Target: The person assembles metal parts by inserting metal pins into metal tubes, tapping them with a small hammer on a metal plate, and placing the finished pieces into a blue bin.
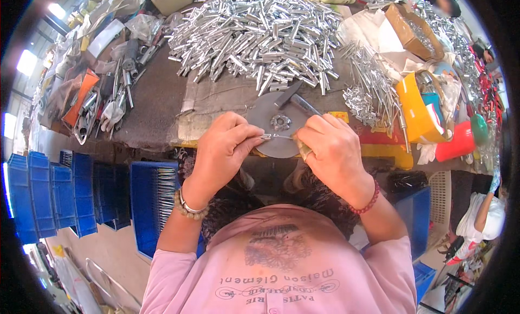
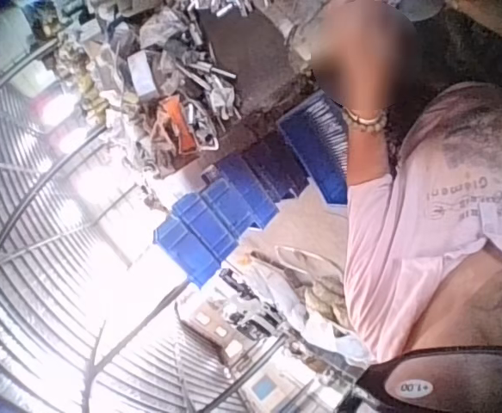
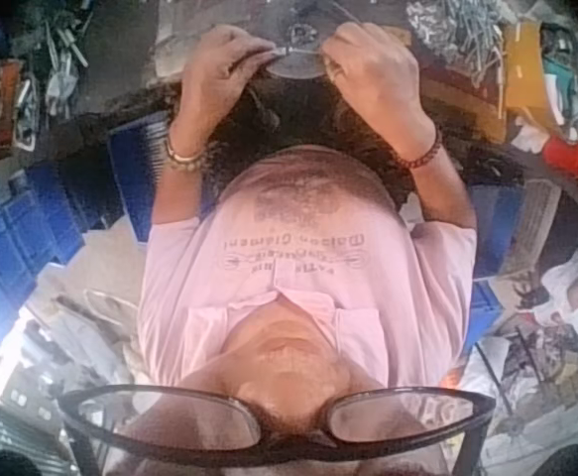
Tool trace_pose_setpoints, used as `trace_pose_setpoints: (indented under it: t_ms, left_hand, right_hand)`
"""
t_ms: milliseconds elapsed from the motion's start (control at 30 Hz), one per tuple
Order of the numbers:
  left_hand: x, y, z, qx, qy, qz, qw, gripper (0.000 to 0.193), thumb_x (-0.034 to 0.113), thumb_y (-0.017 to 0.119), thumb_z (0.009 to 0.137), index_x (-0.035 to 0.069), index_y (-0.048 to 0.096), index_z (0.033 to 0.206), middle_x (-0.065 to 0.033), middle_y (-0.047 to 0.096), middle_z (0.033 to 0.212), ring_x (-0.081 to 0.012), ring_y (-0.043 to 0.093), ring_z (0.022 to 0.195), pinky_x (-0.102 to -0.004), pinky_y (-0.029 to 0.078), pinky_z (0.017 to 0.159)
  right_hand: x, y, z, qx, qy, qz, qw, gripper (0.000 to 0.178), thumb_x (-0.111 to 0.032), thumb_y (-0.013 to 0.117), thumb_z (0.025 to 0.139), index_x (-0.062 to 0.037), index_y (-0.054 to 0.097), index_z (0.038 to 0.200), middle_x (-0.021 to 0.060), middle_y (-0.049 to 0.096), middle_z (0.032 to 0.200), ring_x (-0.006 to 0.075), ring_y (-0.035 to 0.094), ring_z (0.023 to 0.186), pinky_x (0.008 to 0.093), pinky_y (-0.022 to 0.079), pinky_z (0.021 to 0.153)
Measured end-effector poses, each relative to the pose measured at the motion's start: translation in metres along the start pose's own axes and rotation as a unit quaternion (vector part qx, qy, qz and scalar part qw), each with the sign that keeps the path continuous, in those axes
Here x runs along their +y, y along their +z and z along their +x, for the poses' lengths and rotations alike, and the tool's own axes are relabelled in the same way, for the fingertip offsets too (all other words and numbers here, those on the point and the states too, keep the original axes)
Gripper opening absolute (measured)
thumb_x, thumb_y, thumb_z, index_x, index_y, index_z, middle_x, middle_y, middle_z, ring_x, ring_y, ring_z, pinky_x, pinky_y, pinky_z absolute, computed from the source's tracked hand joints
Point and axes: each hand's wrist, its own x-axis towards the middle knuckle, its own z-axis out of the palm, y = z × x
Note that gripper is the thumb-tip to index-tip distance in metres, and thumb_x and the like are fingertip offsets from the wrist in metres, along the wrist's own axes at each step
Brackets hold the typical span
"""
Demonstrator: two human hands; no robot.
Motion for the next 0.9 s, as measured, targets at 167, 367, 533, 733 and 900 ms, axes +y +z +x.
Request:
trace_pose_setpoints:
  t_ms: [167,367,533,733,900]
  left_hand:
    - [-0.002,0.003,-0.002,0.003,-0.004,-0.004,1.0,0.017,0.01,0.088,0.086,0.009,0.081,0.103,-0.0084,0.067,0.093,-0.0298,0.067,0.086,-0.0395,0.054,0.073]
    - [-0.004,0.005,-0.004,0.004,-0.014,-0.015,1.0,0.019,0.009,0.088,0.086,0.009,0.081,0.104,-0.0088,0.067,0.093,-0.0292,0.067,0.085,-0.0391,0.054,0.072]
    - [-0.003,0.007,-0.002,0.003,0.022,0.002,1.0,0.02,0.007,0.088,0.085,0.008,0.081,0.104,-0.0092,0.066,0.093,-0.0292,0.067,0.085,-0.0389,0.053,0.072]
    - [0.003,0.003,-0.005,-0.004,-0.01,0.01,1.0,0.02,0.005,0.087,0.086,0.007,0.08,0.104,-0.0097,0.066,0.094,-0.0295,0.068,0.086,-0.0387,0.054,0.073]
    - [0.005,0.003,-0.005,0.004,-0.004,0.009,1.0,0.021,0.004,0.087,0.086,0.007,0.08,0.106,-0.0096,0.066,0.094,-0.03,0.068,0.086,-0.0393,0.054,0.073]
  right_hand:
    - [0.004,0.004,0.002,0.002,-0.006,0.018,1.0,0.008,-0.004,0.075,0.081,-0.0098,0.074,0.086,0.0057,0.063,0.09,0.0289,0.065,0.092,0.0432,0.054,0.083]
    - [0.006,0.005,0.004,-0.005,-0.002,0.037,0.999,0.004,-0.005,0.074,0.084,-0.0088,0.075,0.087,0.0065,0.063,0.09,0.0298,0.065,0.092,0.0442,0.054,0.084]
    - [0.007,0.016,0.005,0.004,0.001,0.052,0.999,0.002,-0.007,0.073,0.085,-0.0086,0.075,0.085,0.0066,0.063,0.09,0.0302,0.065,0.092,0.0449,0.053,0.083]
    - [0.007,0.012,0.006,0.029,0.017,0.097,0.995,0.005,-0.01,0.079,0.085,-0.0099,0.078,0.09,0.0072,0.067,0.094,0.0295,0.069,0.096,0.0439,0.057,0.086]
    - [0.075,-0.024,0.005,0.103,0.133,-0.061,0.984,0.006,-0.012,0.079,0.088,-0.0103,0.08,0.094,0.0093,0.074,0.096,0.0316,0.074,0.094,0.0449,0.059,0.084]
